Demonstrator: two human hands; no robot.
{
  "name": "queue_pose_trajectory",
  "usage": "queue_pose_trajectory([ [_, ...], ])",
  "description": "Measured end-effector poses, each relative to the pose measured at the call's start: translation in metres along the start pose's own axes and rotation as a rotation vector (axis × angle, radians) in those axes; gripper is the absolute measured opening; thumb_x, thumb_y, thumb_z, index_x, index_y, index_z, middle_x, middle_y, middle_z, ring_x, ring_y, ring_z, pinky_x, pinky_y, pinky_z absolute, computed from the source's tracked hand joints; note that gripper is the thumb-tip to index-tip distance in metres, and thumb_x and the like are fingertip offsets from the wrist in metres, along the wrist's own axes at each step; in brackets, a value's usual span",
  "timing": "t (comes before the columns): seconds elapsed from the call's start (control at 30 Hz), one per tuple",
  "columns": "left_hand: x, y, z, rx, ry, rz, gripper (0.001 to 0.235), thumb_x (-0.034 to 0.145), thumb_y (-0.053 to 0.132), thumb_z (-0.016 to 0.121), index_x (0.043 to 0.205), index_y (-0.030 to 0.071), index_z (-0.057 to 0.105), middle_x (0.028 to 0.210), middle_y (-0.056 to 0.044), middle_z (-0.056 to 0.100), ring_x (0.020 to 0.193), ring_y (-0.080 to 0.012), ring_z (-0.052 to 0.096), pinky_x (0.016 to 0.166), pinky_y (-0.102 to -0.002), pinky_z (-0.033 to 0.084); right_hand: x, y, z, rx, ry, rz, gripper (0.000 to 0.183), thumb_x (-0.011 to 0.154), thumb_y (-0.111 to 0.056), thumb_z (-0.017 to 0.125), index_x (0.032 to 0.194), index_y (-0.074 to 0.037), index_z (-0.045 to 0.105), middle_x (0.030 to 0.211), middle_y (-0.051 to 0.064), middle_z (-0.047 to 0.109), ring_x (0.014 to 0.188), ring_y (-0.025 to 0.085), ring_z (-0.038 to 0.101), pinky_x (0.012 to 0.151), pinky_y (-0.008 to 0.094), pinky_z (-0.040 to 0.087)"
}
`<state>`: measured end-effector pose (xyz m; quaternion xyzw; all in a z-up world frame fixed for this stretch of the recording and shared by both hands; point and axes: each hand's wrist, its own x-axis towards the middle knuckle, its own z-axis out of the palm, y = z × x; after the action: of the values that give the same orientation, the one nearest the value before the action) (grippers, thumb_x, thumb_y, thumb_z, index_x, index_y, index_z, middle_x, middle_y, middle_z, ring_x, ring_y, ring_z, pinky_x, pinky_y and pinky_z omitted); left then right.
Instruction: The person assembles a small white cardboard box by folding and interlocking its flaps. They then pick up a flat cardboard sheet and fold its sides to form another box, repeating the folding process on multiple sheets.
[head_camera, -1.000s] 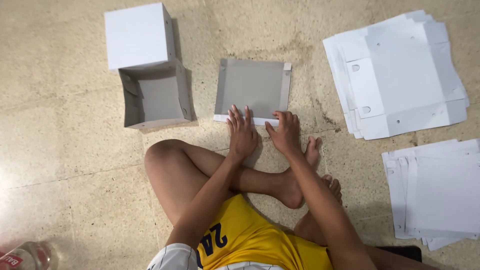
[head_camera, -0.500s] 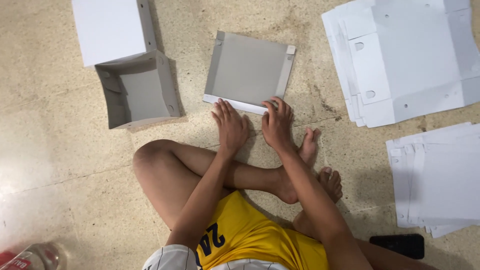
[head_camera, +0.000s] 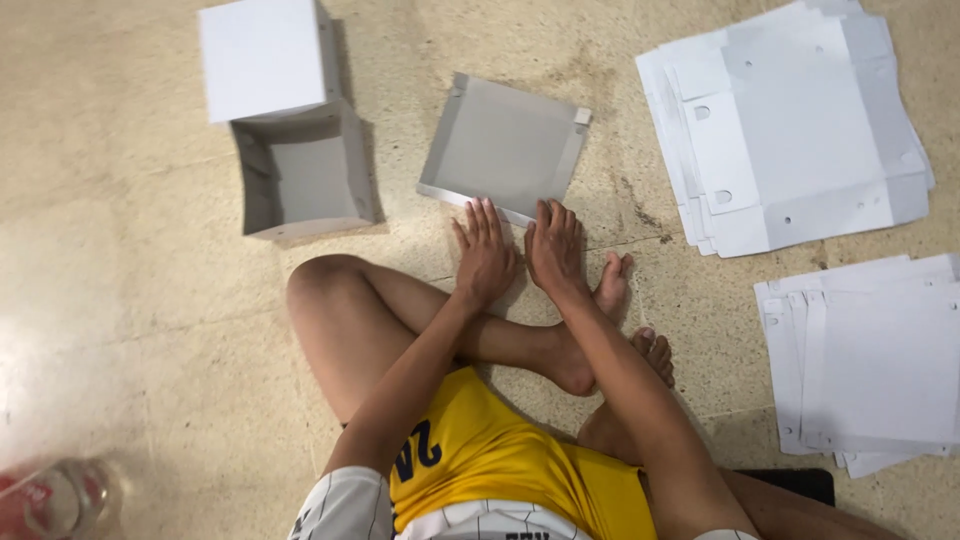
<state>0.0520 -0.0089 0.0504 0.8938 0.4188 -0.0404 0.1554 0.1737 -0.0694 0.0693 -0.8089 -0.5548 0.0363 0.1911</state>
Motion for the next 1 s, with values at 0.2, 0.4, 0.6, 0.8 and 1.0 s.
queue_pose_trajectory([
  [0.2, 0.001, -0.017, 0.016, -0.037, 0.107, -0.084, 0.080, 0.103, 0.035, 0.035, 0.160, -0.007, -0.001, 0.166, -0.029, 0.008, 0.155, -0.0439, 0.004, 0.121, -0.064, 0.003, -0.020, -0.004, 0.015, 0.028, -0.073, -0.199, 0.040, 0.109, -0.026, 0.035, 0.139, -0.005, 0.050, 0.108, 0.017, 0.065, 0.098, 0.033, 0.064, 0.087, 0.047, 0.046],
  [0.4, 0.008, -0.018, 0.019, -0.043, 0.117, -0.291, 0.095, 0.101, 0.044, 0.049, 0.160, -0.002, -0.009, 0.165, -0.032, -0.005, 0.153, -0.0474, 0.005, 0.114, -0.074, 0.016, -0.017, 0.003, 0.021, 0.162, -0.006, -0.168, 0.034, 0.103, -0.025, 0.045, 0.128, -0.008, 0.061, 0.096, 0.011, 0.070, 0.091, 0.027, 0.068, 0.085, 0.043, 0.050],
  [0.6, 0.018, -0.027, 0.025, -0.178, -0.007, -0.248, 0.103, 0.099, 0.045, 0.057, 0.160, -0.001, -0.012, 0.167, -0.025, -0.012, 0.154, -0.0442, -0.012, 0.115, -0.075, 0.000, 0.008, 0.029, 0.029, 0.427, 0.411, 0.333, 0.051, 0.096, -0.012, 0.061, 0.142, 0.001, 0.042, 0.136, 0.029, 0.048, 0.124, 0.049, 0.049, 0.105, 0.059, 0.039],
  [0.8, 0.017, -0.019, 0.014, -0.055, -0.052, -0.200, 0.093, 0.100, 0.040, 0.059, 0.163, 0.007, 0.000, 0.169, -0.022, -0.006, 0.154, -0.0459, -0.007, 0.110, -0.081, -0.001, 0.012, 0.034, 0.040, 0.437, 0.399, 0.381, 0.061, 0.098, -0.014, 0.063, 0.149, 0.002, 0.034, 0.143, 0.029, 0.040, 0.130, 0.047, 0.040, 0.111, 0.057, 0.031],
  [1.0, 0.006, -0.014, -0.013, -0.075, -0.010, -0.190, 0.086, 0.103, 0.031, 0.056, 0.163, 0.007, -0.001, 0.167, -0.027, -0.005, 0.154, -0.0460, -0.004, 0.116, -0.075, 0.004, 0.008, 0.031, 0.038, 0.448, 0.378, 0.372, 0.052, 0.100, -0.002, 0.050, 0.149, 0.001, 0.031, 0.140, 0.024, 0.040, 0.126, 0.041, 0.043, 0.109, 0.052, 0.034],
])
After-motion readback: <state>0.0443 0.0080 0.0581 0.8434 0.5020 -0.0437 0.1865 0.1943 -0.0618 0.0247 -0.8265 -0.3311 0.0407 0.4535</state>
